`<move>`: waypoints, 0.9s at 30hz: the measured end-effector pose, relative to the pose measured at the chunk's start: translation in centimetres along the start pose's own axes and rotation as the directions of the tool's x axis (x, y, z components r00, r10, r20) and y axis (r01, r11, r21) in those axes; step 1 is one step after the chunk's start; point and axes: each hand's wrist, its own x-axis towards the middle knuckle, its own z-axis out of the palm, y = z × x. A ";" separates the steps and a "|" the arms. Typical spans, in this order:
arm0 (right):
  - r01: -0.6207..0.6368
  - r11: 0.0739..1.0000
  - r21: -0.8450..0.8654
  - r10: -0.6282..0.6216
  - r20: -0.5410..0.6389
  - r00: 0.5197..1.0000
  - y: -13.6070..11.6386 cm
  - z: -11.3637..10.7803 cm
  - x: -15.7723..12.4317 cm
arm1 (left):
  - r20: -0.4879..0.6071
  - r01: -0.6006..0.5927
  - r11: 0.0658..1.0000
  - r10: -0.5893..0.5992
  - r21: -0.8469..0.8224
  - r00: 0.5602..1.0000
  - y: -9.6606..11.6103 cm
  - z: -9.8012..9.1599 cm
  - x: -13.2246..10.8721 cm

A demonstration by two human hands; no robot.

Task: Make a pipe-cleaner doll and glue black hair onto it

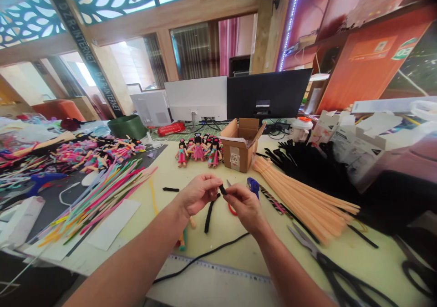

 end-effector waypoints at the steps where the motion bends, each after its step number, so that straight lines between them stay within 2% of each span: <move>1: -0.004 1.000 0.009 0.004 0.003 1.000 -0.1 0.0 0.0 | 0.003 0.007 1.000 -0.007 -0.016 1.000 0.0 0.0 0.0; 5: -0.035 0.998 0.042 0.034 0.015 0.999 -0.5 0.2 -0.1 | 0.017 0.026 0.997 -0.024 -0.067 1.000 0.0 0.2 -0.1; 10: -0.069 0.993 0.093 0.066 0.034 0.997 -0.8 0.3 -0.1 | 0.032 0.010 0.999 -0.009 -0.035 0.999 0.0 0.2 -0.1; 19: -0.161 0.962 0.220 0.162 0.017 0.987 -0.7 0.5 0.0 | 0.000 -0.132 0.954 0.137 0.270 0.991 0.3 0.1 0.2; 21: -0.190 0.957 0.220 0.192 0.016 0.981 -0.7 0.5 0.1 | -0.040 -0.195 0.906 0.226 0.376 0.973 1.2 -0.8 0.3; 24: -0.228 0.945 0.235 0.232 0.013 0.973 -0.7 0.6 0.2 | -0.157 -0.254 0.769 0.415 0.586 0.896 2.7 -4.0 0.0; 25: -0.244 0.940 0.240 0.248 0.012 0.969 -0.7 0.6 0.2 | -0.167 -0.209 0.700 0.428 0.683 0.888 3.0 -5.4 -0.3; 27: -0.292 0.926 0.238 0.295 0.022 0.955 -0.6 0.8 0.2 | -0.160 -0.048 0.506 0.359 0.861 0.920 2.9 -8.4 -1.1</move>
